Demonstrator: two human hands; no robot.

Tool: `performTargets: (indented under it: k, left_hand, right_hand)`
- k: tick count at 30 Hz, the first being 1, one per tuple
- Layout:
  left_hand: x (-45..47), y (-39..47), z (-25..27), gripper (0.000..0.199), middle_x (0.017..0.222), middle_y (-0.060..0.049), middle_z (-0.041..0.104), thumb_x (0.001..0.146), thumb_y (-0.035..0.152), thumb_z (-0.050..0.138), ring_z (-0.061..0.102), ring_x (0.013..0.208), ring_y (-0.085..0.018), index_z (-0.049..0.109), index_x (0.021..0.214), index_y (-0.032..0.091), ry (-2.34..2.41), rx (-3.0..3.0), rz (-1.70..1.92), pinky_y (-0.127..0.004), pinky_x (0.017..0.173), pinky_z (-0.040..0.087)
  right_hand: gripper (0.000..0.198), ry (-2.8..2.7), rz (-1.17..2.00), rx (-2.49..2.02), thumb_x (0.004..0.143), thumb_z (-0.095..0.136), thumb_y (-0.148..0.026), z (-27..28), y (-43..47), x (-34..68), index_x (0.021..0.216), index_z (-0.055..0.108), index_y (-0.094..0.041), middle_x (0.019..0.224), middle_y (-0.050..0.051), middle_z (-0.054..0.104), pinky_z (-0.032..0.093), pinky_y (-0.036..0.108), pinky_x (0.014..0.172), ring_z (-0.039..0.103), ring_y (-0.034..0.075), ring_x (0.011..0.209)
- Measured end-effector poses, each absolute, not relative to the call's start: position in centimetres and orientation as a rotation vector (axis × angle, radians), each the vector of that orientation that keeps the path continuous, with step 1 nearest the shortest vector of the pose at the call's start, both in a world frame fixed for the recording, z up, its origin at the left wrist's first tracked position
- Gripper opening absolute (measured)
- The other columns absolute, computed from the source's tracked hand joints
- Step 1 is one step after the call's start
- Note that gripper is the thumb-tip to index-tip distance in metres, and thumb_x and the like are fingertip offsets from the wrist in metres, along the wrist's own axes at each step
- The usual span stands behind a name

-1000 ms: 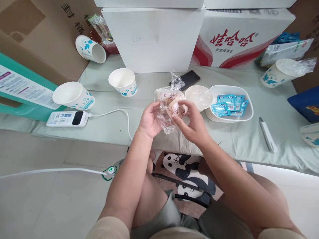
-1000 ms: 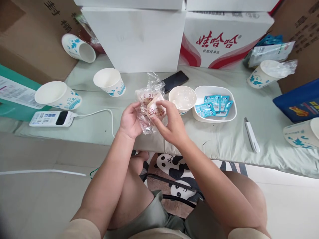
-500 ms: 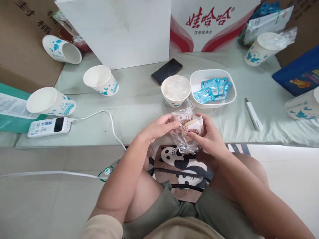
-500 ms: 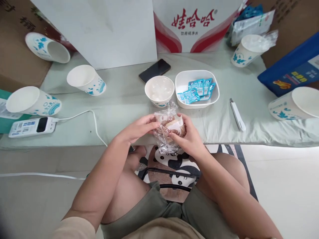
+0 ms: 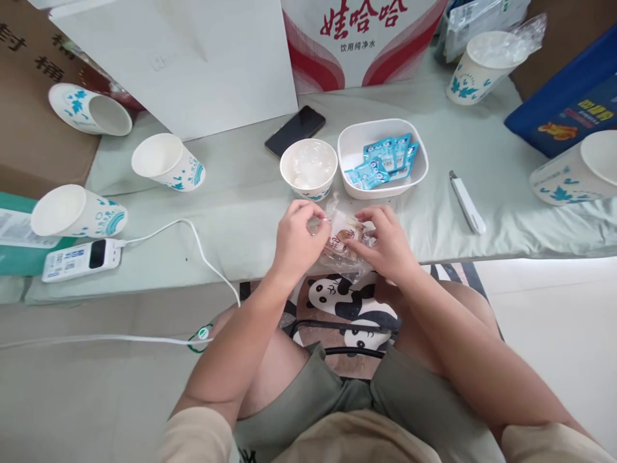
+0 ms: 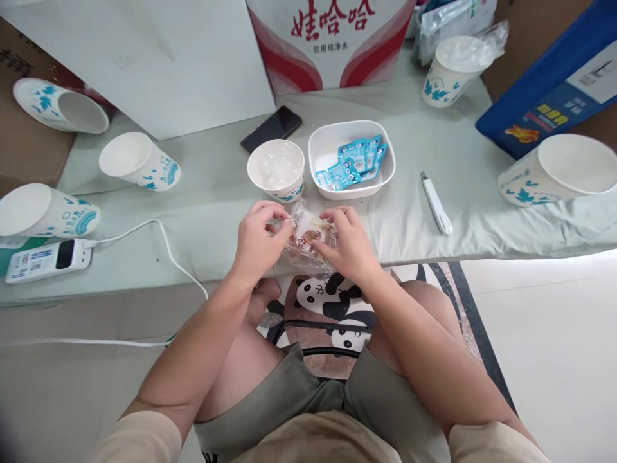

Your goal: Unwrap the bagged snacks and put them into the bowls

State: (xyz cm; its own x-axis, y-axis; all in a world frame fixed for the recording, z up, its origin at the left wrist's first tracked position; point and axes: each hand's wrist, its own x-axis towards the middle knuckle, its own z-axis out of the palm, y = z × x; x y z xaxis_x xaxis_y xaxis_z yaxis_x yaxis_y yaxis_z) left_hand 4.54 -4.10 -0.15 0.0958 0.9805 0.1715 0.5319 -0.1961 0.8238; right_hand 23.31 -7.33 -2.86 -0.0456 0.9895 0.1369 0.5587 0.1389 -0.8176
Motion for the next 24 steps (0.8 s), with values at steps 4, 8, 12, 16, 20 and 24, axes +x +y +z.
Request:
performTargets:
  k: [4,8,12,16,20,24]
  left_hand:
    - [3.9,-3.2,-1.0,0.006,0.091,-0.003,0.062,0.089,0.021,0.057,0.061,0.089,-0.017,0.060,0.084,0.022,1.286,1.620,1.182,-0.029,0.077,0.050]
    - [3.5,-3.1,-1.9,0.006,0.097,-0.003,0.064,0.094,0.028,0.056,0.062,0.099,-0.018,0.059,0.090,0.023,1.167,1.665,1.228,-0.033,0.088,0.049]
    - [3.6,-3.2,-2.2,0.014,0.096,-0.003,0.064,0.098,0.038,0.054,0.061,0.096,-0.017,0.057,0.093,0.025,1.145,1.656,1.314,-0.032,0.089,0.049]
    - [4.0,-3.0,-2.6,0.023,0.092,-0.003,0.062,0.100,0.047,0.050,0.061,0.090,-0.016,0.055,0.095,0.025,1.144,1.652,1.330,-0.032,0.086,0.050]
    - [4.8,-3.1,-3.3,0.026,0.096,-0.003,0.061,0.101,0.050,0.046,0.061,0.094,-0.016,0.053,0.097,0.026,1.111,1.689,1.343,-0.032,0.088,0.051]
    - [5.4,-3.3,-3.8,0.020,0.102,-0.004,0.060,0.103,0.045,0.045,0.060,0.106,-0.017,0.052,0.099,0.027,1.119,1.711,1.368,-0.034,0.097,0.048]
  right_hand:
    - [0.047,-1.468,0.872,-1.572,0.075,0.072,-0.041,-2.9,-6.9,23.2,0.117,0.059,-0.023,0.125,0.013,0.058,0.055,0.047,0.094,0.057,0.030,0.121]
    - [0.049,-1.171,1.104,-1.584,0.073,0.066,-0.033,-3.1,-6.3,23.5,0.119,0.054,-0.023,0.128,0.014,0.062,0.055,0.044,0.092,0.065,0.026,0.110]
    - [0.050,-1.195,1.051,-1.816,0.074,0.065,-0.033,-2.4,-6.2,24.0,0.121,0.056,-0.021,0.109,0.010,0.070,0.054,0.040,0.075,0.067,0.021,0.079]
    - [0.028,-1.503,0.849,-2.012,0.081,0.061,-0.034,-1.6,-6.3,24.3,0.105,0.066,-0.020,0.078,0.004,0.069,0.047,0.037,0.072,0.064,0.022,0.071]
    - [0.017,-1.591,0.658,-2.014,0.088,0.050,-0.029,-1.8,-6.5,24.5,0.088,0.065,-0.022,0.070,0.004,0.068,0.041,0.035,0.066,0.062,0.023,0.067]
    - [0.019,-1.510,0.452,-1.912,0.093,0.045,-0.029,-2.0,-7.1,24.6,0.096,0.063,-0.024,0.069,0.003,0.068,0.042,0.034,0.065,0.061,0.022,0.062]
